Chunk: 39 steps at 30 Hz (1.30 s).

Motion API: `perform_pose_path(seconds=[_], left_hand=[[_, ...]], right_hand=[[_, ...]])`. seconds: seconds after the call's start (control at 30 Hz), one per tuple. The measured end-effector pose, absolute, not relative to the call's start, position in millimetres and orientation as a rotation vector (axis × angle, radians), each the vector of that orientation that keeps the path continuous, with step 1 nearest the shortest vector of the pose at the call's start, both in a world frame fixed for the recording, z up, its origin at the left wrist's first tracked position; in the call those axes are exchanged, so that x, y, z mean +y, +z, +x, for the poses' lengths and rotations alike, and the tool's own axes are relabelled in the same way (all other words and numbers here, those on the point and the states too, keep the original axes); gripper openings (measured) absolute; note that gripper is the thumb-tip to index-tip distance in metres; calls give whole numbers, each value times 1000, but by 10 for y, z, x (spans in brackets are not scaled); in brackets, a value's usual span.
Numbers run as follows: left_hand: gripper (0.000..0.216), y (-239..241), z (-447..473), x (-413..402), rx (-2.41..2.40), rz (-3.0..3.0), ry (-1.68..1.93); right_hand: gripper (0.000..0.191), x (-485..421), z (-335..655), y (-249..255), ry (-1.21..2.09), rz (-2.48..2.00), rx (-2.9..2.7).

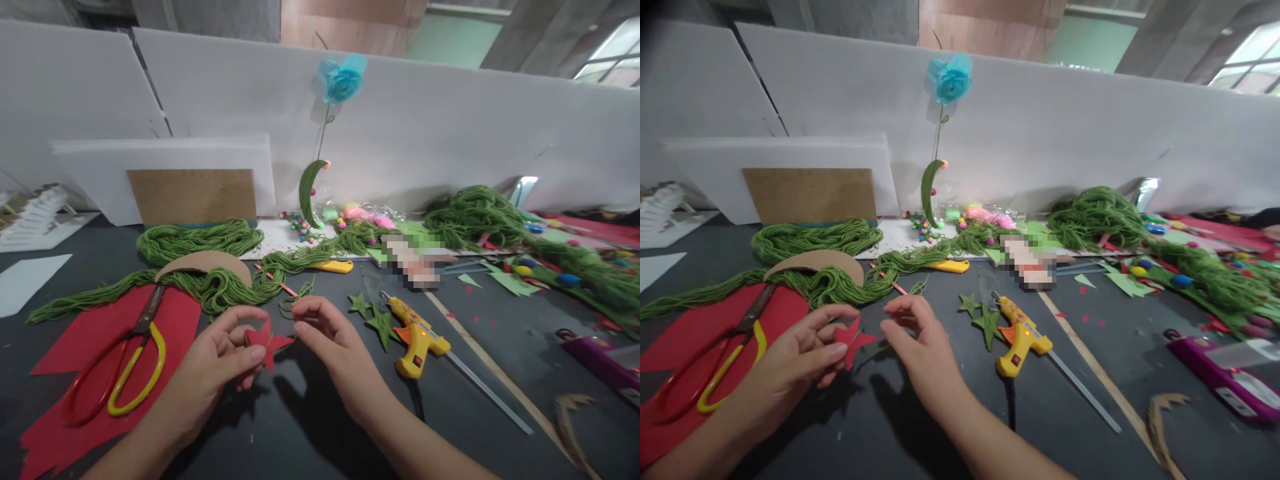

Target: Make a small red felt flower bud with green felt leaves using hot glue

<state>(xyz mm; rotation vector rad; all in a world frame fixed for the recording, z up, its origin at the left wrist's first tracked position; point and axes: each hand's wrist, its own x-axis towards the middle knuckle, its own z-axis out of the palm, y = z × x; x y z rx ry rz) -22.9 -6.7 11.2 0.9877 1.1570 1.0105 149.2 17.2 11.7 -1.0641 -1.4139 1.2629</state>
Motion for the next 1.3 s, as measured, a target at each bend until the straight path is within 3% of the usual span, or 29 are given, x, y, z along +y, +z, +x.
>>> perform_pose_path(seconds=[0.07,0.13,0.23,0.37,0.57,0.73,0.9,1.03,1.13,1.3], left_hand=[[39,132,-230,-111,1278,1236,1033],[21,138,-231,-162,1360,1676,1053],[21,116,-216,-218,1386,2181,1099],[14,74,-161,-261,1409,2479,1162],[18,-8,-146,-303,1281,3111,1151],[22,-109,-179,-318,1249,3277,1092],[22,-104,-158,-279,1273,3080,1211],[16,20,-159,-179,1569,2285,1123],[27,38,-202,-116,1649,1702,1035],[25,-91,-257,-98,1340,1135,970]], right_hand=[[13,149,1480,117,1342,-1063,-1389],[13,129,1461,109,1358,-1070,-1395],[15,114,1429,84,1315,-1087,-1414],[19,94,1381,46,1293,-1095,-1445],[23,43,1335,-6,1272,-1105,-1472],[27,15,1322,-49,1250,-1089,-1502],[28,-12,1305,-33,1246,-1053,-1506],[29,3,1338,38,1236,-1096,-1472],[26,40,1370,79,1263,-1123,-1414],[17,78,1383,104,1488,-990,-1282]])
